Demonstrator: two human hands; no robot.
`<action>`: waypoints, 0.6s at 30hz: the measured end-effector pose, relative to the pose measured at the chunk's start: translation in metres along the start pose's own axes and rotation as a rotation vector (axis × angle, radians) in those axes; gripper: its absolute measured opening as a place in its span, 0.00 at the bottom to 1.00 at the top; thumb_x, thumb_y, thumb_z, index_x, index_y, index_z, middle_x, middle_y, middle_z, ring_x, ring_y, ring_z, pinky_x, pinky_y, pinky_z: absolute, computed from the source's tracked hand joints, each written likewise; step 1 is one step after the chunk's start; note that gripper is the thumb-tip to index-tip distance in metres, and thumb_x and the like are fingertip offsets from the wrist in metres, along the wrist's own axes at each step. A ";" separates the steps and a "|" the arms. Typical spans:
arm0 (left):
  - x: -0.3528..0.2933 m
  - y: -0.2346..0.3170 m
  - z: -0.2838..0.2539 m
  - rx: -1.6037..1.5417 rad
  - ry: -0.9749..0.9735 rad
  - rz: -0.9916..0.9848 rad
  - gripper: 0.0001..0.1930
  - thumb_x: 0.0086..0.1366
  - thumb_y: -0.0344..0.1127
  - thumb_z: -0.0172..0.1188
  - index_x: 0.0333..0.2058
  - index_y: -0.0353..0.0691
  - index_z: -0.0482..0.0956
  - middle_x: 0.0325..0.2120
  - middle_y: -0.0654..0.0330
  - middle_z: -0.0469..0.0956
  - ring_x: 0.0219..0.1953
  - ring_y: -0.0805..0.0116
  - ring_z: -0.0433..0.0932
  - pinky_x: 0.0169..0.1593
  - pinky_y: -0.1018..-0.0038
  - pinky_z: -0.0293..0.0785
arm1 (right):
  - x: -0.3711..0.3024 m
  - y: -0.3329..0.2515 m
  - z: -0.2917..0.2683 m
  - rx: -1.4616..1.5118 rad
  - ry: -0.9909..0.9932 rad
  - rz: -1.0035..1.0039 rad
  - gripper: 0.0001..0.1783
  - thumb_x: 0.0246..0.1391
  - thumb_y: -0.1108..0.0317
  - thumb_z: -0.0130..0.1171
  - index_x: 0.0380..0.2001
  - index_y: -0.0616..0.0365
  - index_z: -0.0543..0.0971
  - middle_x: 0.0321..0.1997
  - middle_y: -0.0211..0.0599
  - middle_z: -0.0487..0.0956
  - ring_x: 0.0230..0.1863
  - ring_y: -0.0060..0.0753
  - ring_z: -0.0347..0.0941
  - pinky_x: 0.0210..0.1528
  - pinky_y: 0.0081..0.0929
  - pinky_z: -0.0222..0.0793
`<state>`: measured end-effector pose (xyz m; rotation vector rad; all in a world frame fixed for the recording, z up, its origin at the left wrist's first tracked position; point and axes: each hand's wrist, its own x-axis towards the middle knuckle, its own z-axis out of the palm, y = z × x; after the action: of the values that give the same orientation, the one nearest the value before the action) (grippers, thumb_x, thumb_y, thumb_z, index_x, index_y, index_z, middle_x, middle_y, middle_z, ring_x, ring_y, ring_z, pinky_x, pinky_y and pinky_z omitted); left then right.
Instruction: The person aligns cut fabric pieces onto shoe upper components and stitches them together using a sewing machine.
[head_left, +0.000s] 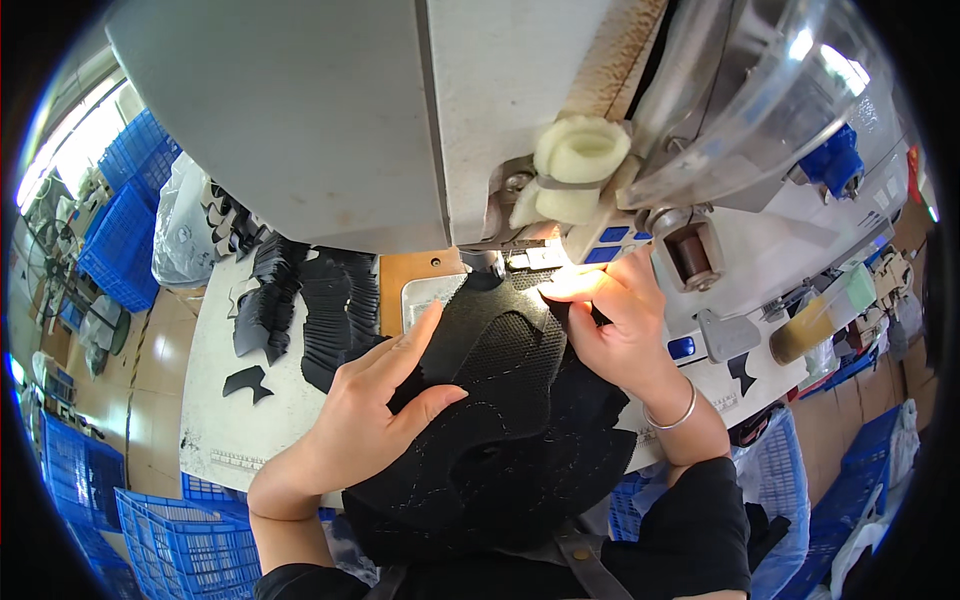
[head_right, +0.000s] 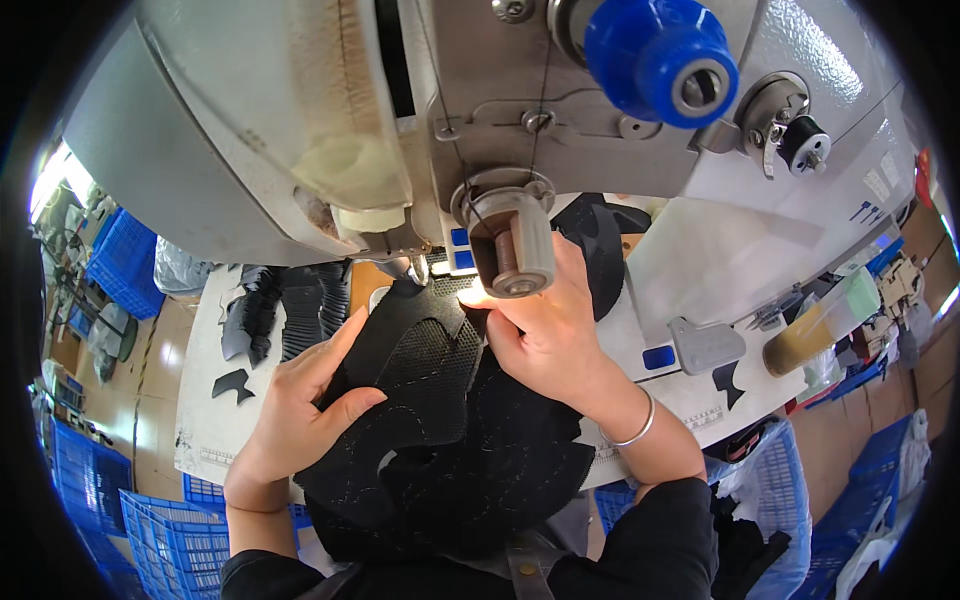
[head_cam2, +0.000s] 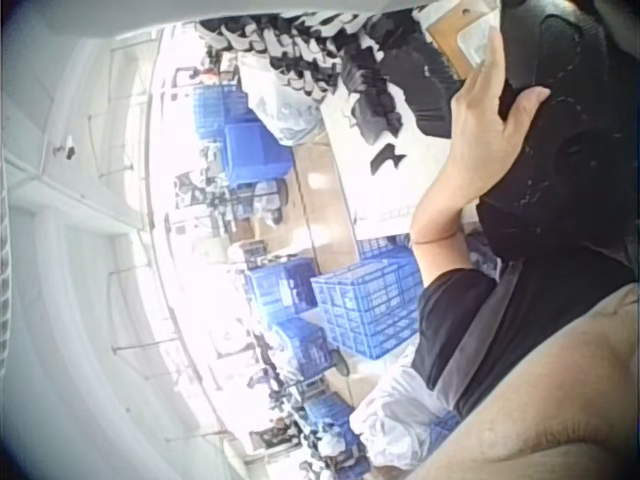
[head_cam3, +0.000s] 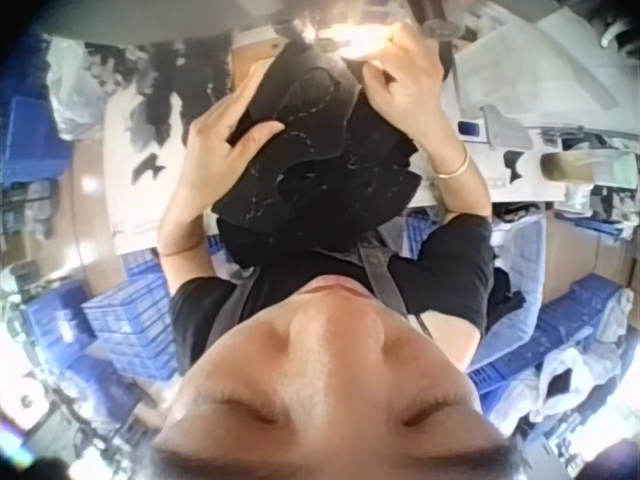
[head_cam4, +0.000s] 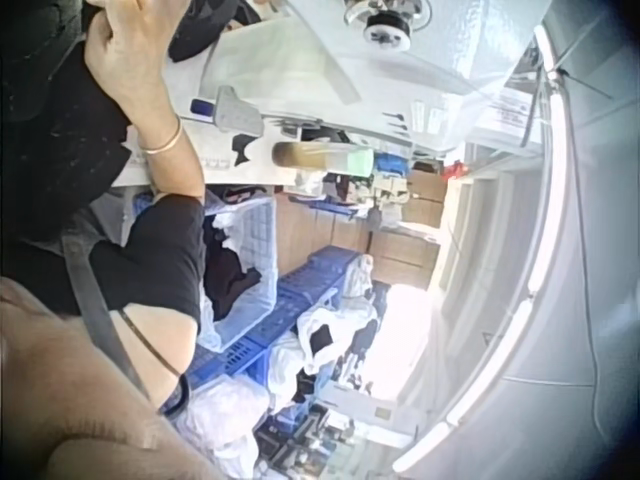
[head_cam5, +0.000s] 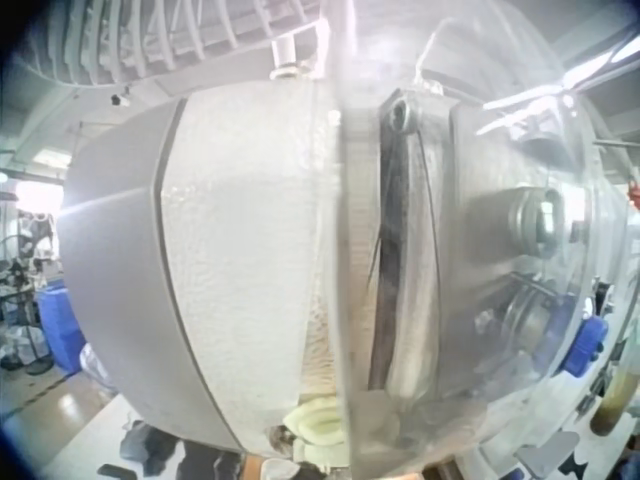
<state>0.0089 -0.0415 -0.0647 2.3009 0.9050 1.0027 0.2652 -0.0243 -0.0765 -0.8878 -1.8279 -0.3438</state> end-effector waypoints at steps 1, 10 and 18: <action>0.001 -0.001 0.001 0.008 -0.011 0.032 0.36 0.56 0.33 0.70 0.61 0.28 0.64 0.30 0.46 0.77 0.28 0.57 0.76 0.36 0.70 0.74 | -0.002 0.003 -0.001 -0.006 -0.002 0.003 0.17 0.36 0.84 0.58 0.28 0.50 0.84 0.30 0.30 0.80 0.31 0.33 0.68 0.37 0.28 0.63; 0.013 -0.014 -0.013 0.034 -0.031 -0.003 0.34 0.55 0.33 0.70 0.60 0.33 0.68 0.32 0.53 0.77 0.29 0.63 0.74 0.37 0.73 0.72 | -0.003 0.006 0.008 -0.037 -0.001 -0.009 0.18 0.36 0.84 0.60 0.31 0.50 0.85 0.33 0.33 0.78 0.33 0.36 0.68 0.37 0.28 0.64; 0.019 -0.001 -0.026 0.288 0.092 0.384 0.24 0.56 0.49 0.65 0.44 0.35 0.81 0.44 0.54 0.78 0.42 0.56 0.76 0.48 0.63 0.70 | -0.005 0.006 0.008 -0.119 0.001 -0.070 0.21 0.33 0.86 0.58 0.33 0.52 0.83 0.37 0.32 0.80 0.34 0.37 0.68 0.36 0.29 0.60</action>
<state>-0.0011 -0.0229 -0.0405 2.7637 0.6911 1.2083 0.2653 -0.0177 -0.0854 -0.9063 -1.8554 -0.5018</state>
